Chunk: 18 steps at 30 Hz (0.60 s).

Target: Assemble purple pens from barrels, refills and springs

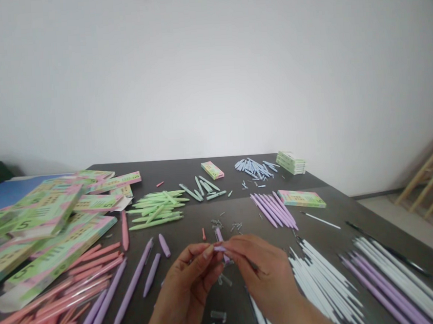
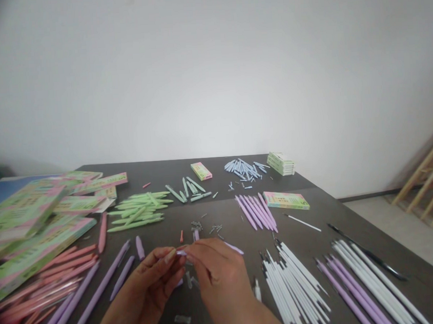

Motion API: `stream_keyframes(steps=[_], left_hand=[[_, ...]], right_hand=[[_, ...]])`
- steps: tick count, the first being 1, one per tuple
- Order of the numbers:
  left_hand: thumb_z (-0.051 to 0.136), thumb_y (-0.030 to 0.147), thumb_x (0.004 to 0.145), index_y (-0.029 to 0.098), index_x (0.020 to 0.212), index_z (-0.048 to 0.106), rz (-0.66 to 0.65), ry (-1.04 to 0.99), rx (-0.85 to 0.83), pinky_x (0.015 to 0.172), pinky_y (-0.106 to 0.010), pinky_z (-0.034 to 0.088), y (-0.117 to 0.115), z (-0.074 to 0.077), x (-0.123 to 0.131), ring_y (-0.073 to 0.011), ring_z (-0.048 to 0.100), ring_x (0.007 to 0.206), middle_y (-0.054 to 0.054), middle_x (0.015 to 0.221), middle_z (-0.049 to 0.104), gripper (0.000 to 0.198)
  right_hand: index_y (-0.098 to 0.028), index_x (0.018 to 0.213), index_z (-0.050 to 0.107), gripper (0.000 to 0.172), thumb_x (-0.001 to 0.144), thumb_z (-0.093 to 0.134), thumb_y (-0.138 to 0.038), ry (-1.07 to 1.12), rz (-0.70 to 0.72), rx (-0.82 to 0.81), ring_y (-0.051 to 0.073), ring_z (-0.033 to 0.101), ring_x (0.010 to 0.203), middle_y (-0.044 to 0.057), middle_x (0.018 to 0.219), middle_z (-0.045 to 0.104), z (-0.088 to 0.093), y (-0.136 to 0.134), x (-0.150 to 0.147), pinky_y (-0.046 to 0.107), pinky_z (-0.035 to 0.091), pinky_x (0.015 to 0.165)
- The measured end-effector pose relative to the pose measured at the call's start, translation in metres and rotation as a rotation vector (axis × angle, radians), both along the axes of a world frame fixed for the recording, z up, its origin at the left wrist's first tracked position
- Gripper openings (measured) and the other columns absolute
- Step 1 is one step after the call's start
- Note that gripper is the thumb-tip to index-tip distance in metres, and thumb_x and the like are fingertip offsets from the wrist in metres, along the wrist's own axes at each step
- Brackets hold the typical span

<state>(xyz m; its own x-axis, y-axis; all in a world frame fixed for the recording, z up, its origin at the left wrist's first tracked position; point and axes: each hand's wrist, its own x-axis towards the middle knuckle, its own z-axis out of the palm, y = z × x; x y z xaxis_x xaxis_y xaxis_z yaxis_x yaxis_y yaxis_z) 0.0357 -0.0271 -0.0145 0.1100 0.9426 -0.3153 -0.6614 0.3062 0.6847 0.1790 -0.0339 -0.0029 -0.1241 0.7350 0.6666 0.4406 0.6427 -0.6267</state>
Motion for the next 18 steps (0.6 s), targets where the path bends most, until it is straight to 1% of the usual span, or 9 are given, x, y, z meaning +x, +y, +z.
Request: stream_keyframes(steps=[3, 7, 12, 15, 18], left_hand=[[0.072, 0.005, 0.062, 0.013, 0.065, 0.068, 0.000, 0.022, 0.000, 0.058, -0.018, 0.056, -0.0009, -0.0012, 0.0002, -0.0114, 0.066, 0.061, -0.003, 0.067, 0.069, 0.009], [0.071, 0.003, 0.062, 0.012, 0.062, 0.067, 0.010, 0.039, -0.044, 0.054, -0.017, 0.055, -0.0003, -0.0030, -0.0001, -0.0106, 0.065, 0.057, -0.002, 0.061, 0.068, 0.010], [0.068, 0.002, 0.066, 0.011, 0.062, 0.067, 0.011, 0.070, -0.058, 0.052, -0.016, 0.055, -0.0006, -0.0025, 0.0003, -0.0111, 0.064, 0.056, -0.004, 0.061, 0.068, 0.011], [0.068, 0.001, 0.065, 0.011, 0.061, 0.067, 0.022, 0.092, -0.069, 0.052, -0.017, 0.055, -0.0010, -0.0029, 0.0000, -0.0114, 0.064, 0.056, -0.004, 0.061, 0.068, 0.011], [0.071, 0.004, 0.063, 0.011, 0.061, 0.068, 0.001, 0.116, -0.065, 0.053, -0.017, 0.055, -0.0004, -0.0043, -0.0001, -0.0111, 0.063, 0.056, -0.004, 0.061, 0.068, 0.009]], right_hand=[[-0.022, 0.085, 0.068, 0.017, 0.081, 0.055, -0.012, 0.029, -0.026, -0.100, 0.014, 0.064, 0.072, 0.002, 0.078, 0.070, -0.0001, -0.0002, -0.0003, 0.022, 0.049, 0.068], [-0.021, 0.078, 0.068, 0.015, 0.081, 0.055, -0.013, 0.009, -0.033, -0.193, 0.013, 0.062, 0.068, 0.000, 0.073, 0.068, 0.0000, 0.0002, -0.0012, 0.021, 0.046, 0.064], [-0.021, 0.074, 0.067, 0.014, 0.082, 0.056, -0.018, -0.034, -0.052, -0.248, 0.012, 0.060, 0.064, -0.001, 0.070, 0.066, 0.0011, 0.0010, -0.0004, 0.020, 0.043, 0.061], [-0.021, 0.072, 0.067, 0.015, 0.082, 0.056, -0.020, -0.047, -0.056, -0.276, 0.012, 0.059, 0.062, -0.001, 0.068, 0.066, 0.0022, 0.0014, 0.0009, 0.020, 0.042, 0.059], [-0.021, 0.072, 0.067, 0.016, 0.082, 0.055, -0.020, -0.068, -0.067, -0.286, 0.012, 0.058, 0.062, -0.001, 0.067, 0.065, 0.0028, 0.0013, 0.0013, 0.020, 0.040, 0.058]])
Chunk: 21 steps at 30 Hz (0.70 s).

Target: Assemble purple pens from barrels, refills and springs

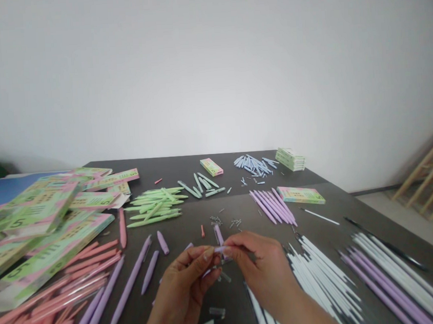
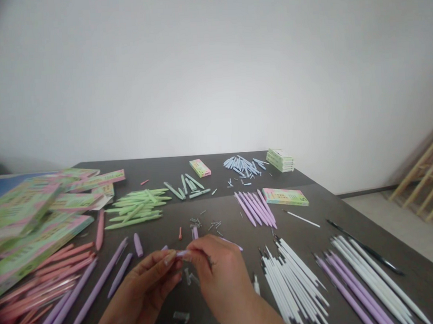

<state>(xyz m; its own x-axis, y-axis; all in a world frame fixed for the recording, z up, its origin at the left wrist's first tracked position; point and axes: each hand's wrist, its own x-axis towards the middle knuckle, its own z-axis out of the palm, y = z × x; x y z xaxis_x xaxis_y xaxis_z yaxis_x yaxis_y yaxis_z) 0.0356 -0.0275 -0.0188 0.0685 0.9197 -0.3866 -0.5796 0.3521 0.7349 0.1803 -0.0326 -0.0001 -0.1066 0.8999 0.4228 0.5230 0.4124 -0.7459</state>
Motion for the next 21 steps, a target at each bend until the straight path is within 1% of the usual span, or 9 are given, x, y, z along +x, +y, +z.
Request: stream_keyframes(steps=[3, 5, 8, 10, 11, 13, 16, 19, 21], left_hand=[[0.075, 0.010, 0.059, 0.012, 0.062, 0.068, -0.056, 0.023, 0.014, 0.049, -0.017, 0.054, 0.001, 0.000, 0.000, -0.0107, 0.061, 0.056, -0.003, 0.062, 0.065, 0.008], [0.078, 0.017, 0.056, 0.012, 0.061, 0.067, -0.110, 0.055, 0.031, 0.040, -0.015, 0.048, 0.003, 0.001, -0.002, -0.0080, 0.055, 0.049, -0.001, 0.059, 0.061, 0.014], [0.076, 0.030, 0.058, 0.013, 0.054, 0.058, -0.201, 0.147, 0.020, 0.028, -0.011, 0.024, 0.008, 0.005, -0.010, -0.0012, 0.029, 0.034, 0.006, 0.046, 0.045, 0.025], [0.072, 0.035, 0.062, 0.015, 0.053, 0.053, -0.296, 0.283, 0.006, 0.030, -0.013, 0.011, 0.014, 0.009, -0.018, -0.0009, 0.015, 0.034, 0.010, 0.041, 0.032, 0.029], [0.071, 0.037, 0.063, 0.016, 0.054, 0.053, -0.354, 0.398, 0.021, 0.032, -0.015, 0.009, 0.017, 0.010, -0.023, -0.0016, 0.014, 0.034, 0.011, 0.040, 0.030, 0.029], [0.070, 0.036, 0.061, 0.016, 0.054, 0.055, -0.441, 0.707, 0.119, 0.035, -0.017, 0.012, 0.021, 0.011, -0.030, -0.0034, 0.021, 0.035, 0.009, 0.041, 0.035, 0.026], [0.068, 0.031, 0.061, 0.016, 0.054, 0.062, -0.529, 1.125, 0.321, 0.043, -0.021, 0.022, 0.021, 0.008, -0.031, -0.0095, 0.039, 0.043, 0.004, 0.044, 0.047, 0.017], [0.061, 0.030, 0.066, 0.022, 0.062, 0.068, -0.582, 1.418, 0.407, 0.048, -0.025, 0.025, 0.015, 0.001, -0.025, -0.0158, 0.048, 0.050, 0.002, 0.049, 0.054, 0.012], [0.058, 0.031, 0.069, 0.025, 0.066, 0.069, -0.620, 1.542, 0.430, 0.050, -0.026, 0.027, 0.012, -0.003, -0.020, -0.0190, 0.053, 0.052, 0.000, 0.052, 0.058, 0.014]], right_hand=[[-0.021, 0.073, 0.066, 0.015, 0.082, 0.054, -0.019, -0.021, -0.004, -0.026, 0.012, 0.057, 0.062, -0.001, 0.067, 0.064, 0.000, 0.000, 0.000, 0.021, 0.039, 0.057], [-0.020, 0.072, 0.065, 0.014, 0.081, 0.054, -0.018, -0.008, 0.002, -0.049, 0.012, 0.058, 0.063, -0.002, 0.067, 0.064, 0.001, 0.001, 0.001, 0.020, 0.039, 0.058], [-0.020, 0.072, 0.064, 0.014, 0.081, 0.053, -0.020, 0.071, -0.004, -0.108, 0.012, 0.058, 0.060, -0.002, 0.064, 0.063, 0.004, 0.005, 0.008, 0.020, 0.040, 0.055], [-0.019, 0.073, 0.064, 0.014, 0.081, 0.053, -0.023, 0.141, -0.024, -0.165, 0.012, 0.057, 0.054, -0.002, 0.060, 0.061, 0.007, 0.008, 0.016, 0.021, 0.041, 0.052], [-0.019, 0.073, 0.064, 0.014, 0.081, 0.053, -0.024, 0.164, -0.040, -0.182, 0.012, 0.056, 0.052, -0.002, 0.059, 0.061, 0.008, 0.010, 0.021, 0.021, 0.041, 0.050], [-0.019, 0.073, 0.064, 0.013, 0.080, 0.055, -0.025, 0.149, -0.105, -0.164, 0.013, 0.056, 0.051, -0.002, 0.060, 0.062, 0.012, 0.014, 0.030, 0.021, 0.041, 0.048], [-0.020, 0.074, 0.065, 0.011, 0.079, 0.055, -0.024, 0.015, -0.249, -0.024, 0.014, 0.059, 0.058, -0.001, 0.067, 0.065, 0.016, 0.019, 0.042, 0.022, 0.042, 0.054], [-0.021, 0.077, 0.066, 0.012, 0.079, 0.054, -0.023, -0.081, -0.358, 0.094, 0.016, 0.061, 0.064, 0.001, 0.075, 0.068, 0.019, 0.023, 0.054, 0.025, 0.043, 0.062], [-0.020, 0.079, 0.066, 0.013, 0.079, 0.054, -0.024, -0.087, -0.405, 0.123, 0.016, 0.061, 0.063, 0.001, 0.076, 0.068, 0.021, 0.024, 0.061, 0.025, 0.044, 0.061]])
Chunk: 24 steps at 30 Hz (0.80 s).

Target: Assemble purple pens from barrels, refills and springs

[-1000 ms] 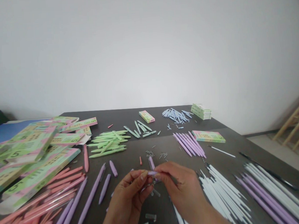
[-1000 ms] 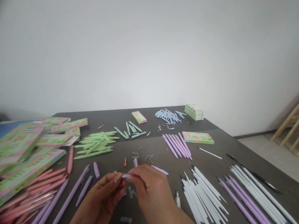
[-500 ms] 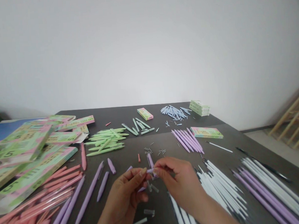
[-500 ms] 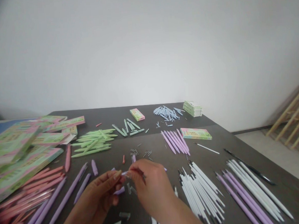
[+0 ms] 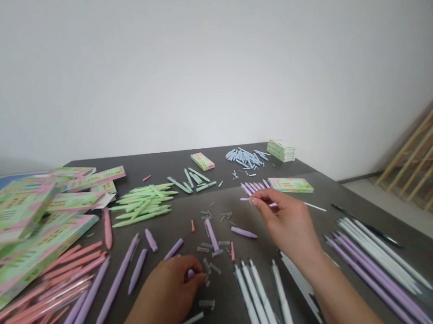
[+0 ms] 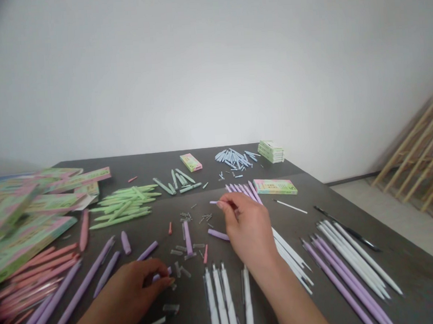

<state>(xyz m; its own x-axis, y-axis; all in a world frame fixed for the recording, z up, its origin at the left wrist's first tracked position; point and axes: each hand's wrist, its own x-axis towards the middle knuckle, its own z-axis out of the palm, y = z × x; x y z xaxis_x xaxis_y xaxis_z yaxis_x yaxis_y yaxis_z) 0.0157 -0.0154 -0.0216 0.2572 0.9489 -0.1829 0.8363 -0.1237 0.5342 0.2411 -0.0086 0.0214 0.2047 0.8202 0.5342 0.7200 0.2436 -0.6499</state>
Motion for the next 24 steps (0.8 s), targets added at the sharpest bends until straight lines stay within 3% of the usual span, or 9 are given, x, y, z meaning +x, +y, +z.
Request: stream_keyframes(steps=[6, 12, 17, 24], left_hand=[[0.047, 0.029, 0.077, 0.027, 0.074, 0.070, -0.082, 0.125, -0.001, 0.060, -0.030, 0.037, -0.001, -0.004, 0.006, -0.0234, 0.063, 0.069, -0.004, 0.071, 0.071, 0.024], [0.044, 0.031, 0.078, 0.025, 0.078, 0.069, -0.094, 0.142, -0.005, 0.064, -0.033, 0.041, 0.001, -0.002, 0.007, -0.0262, 0.064, 0.076, -0.007, 0.078, 0.072, 0.026], [0.050, 0.034, 0.075, 0.028, 0.072, 0.070, -0.030, -0.006, 0.031, 0.060, -0.028, 0.040, 0.002, -0.007, 0.005, -0.0219, 0.064, 0.067, -0.003, 0.067, 0.070, 0.021], [0.061, 0.032, 0.068, 0.025, 0.056, 0.066, 0.143, -0.334, 0.031, 0.048, -0.024, 0.034, 0.008, -0.003, -0.005, -0.0177, 0.055, 0.046, 0.001, 0.046, 0.059, 0.014]], right_hand=[[-0.020, 0.081, 0.066, 0.014, 0.080, 0.053, -0.026, 0.046, -0.052, 0.041, 0.014, 0.060, 0.061, 0.000, 0.075, 0.067, 0.005, 0.000, 0.011, 0.025, 0.044, 0.060], [-0.022, 0.082, 0.064, 0.011, 0.079, 0.054, -0.022, 0.046, -0.013, -0.021, 0.013, 0.060, 0.060, -0.002, 0.073, 0.066, 0.003, -0.001, 0.009, 0.024, 0.042, 0.060], [-0.020, 0.084, 0.066, 0.016, 0.078, 0.052, -0.015, -0.037, 0.008, -0.052, 0.014, 0.058, 0.067, 0.001, 0.078, 0.065, 0.004, -0.003, 0.008, 0.024, 0.041, 0.064], [-0.019, 0.073, 0.065, 0.017, 0.081, 0.051, -0.018, -0.207, 0.085, -0.391, 0.015, 0.056, 0.061, 0.002, 0.066, 0.065, 0.000, -0.001, -0.001, 0.023, 0.034, 0.057]])
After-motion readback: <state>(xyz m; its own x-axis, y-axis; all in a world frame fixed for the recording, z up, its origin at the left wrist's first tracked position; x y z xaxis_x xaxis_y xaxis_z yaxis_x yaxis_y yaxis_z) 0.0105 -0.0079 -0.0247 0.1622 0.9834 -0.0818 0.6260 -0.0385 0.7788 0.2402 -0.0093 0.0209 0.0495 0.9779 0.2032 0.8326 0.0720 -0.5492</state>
